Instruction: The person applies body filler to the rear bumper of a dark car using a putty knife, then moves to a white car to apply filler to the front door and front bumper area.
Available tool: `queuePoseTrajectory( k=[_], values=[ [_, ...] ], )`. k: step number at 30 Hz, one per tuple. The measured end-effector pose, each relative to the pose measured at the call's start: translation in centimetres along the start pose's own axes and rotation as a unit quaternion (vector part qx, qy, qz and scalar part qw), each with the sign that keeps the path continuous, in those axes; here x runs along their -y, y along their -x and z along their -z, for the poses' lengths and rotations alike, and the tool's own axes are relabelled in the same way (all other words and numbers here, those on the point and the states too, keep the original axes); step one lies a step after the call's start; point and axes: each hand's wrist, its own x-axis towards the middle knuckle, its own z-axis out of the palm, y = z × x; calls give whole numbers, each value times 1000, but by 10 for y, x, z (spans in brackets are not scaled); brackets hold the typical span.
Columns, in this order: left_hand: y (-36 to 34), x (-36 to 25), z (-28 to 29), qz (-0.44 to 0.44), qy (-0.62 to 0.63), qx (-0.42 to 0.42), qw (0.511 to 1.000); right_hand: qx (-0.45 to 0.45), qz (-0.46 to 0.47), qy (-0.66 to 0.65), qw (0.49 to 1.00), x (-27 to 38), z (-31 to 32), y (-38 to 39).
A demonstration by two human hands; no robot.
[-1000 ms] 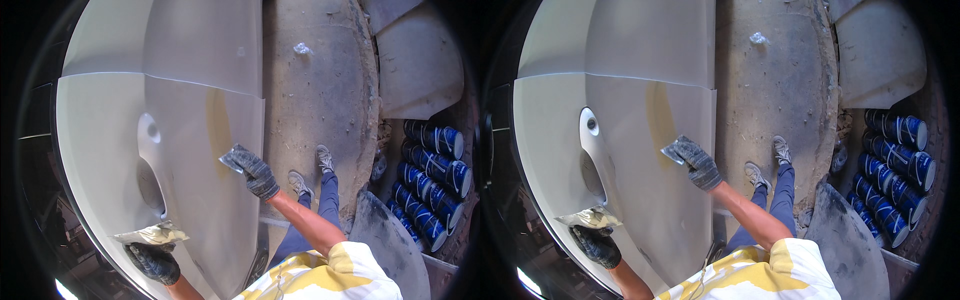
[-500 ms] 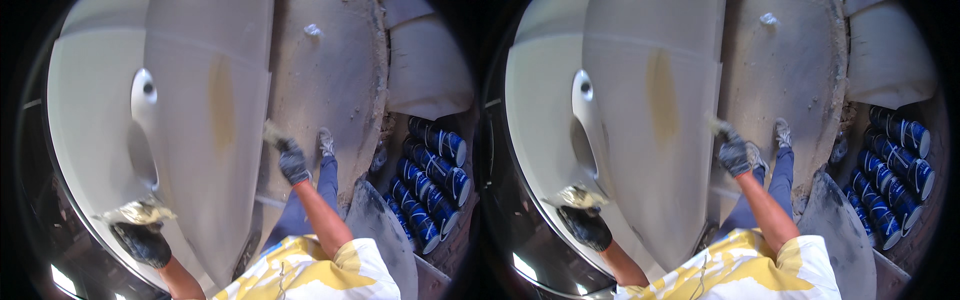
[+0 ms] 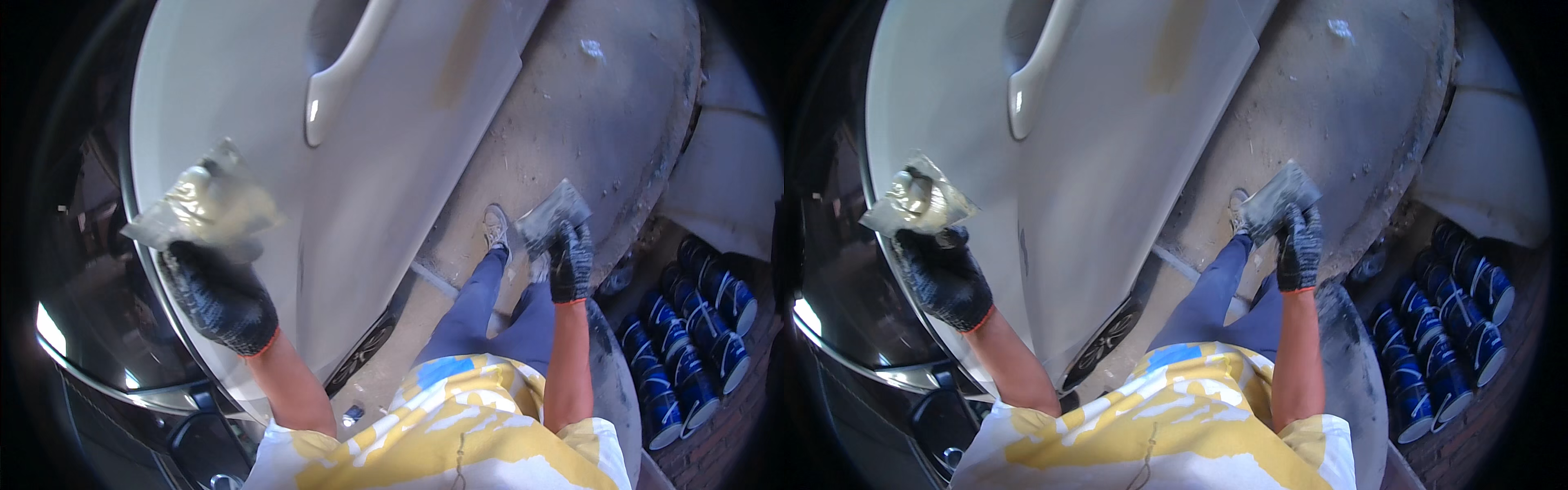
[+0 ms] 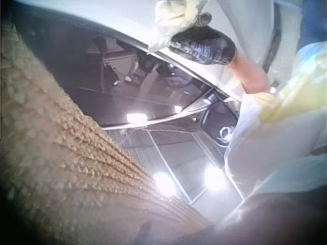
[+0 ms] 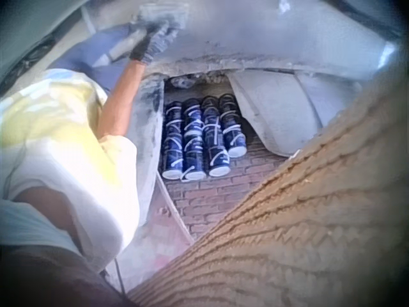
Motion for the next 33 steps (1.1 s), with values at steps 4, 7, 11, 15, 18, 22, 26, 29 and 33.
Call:
queuePoseTrajectory(
  k=[4,7,11,15,18,22,26,29,33],
  values=[
    [53,5,48,35,-5,51,998,101,-16,81,991,21,-18,42],
    [91,1,85,167,118,171,964,193,205,241,929,46,-42,99],
    [132,-7,111,204,-41,135,969,323,526,399,678,90,-77,150],
    [135,-9,118,131,-150,185,962,350,621,440,546,93,-101,188],
    [129,-9,117,128,-127,213,960,350,632,463,513,74,-111,192],
    [117,-6,120,151,-68,176,970,359,622,463,520,48,-118,205],
    [58,22,146,-401,-401,84,820,376,542,437,611,19,-130,218],
    [17,58,168,-2,43,33,999,256,374,305,838,-12,-151,196],
    [-29,86,201,-162,-82,33,983,121,196,218,948,-54,-194,160]
  ],
)
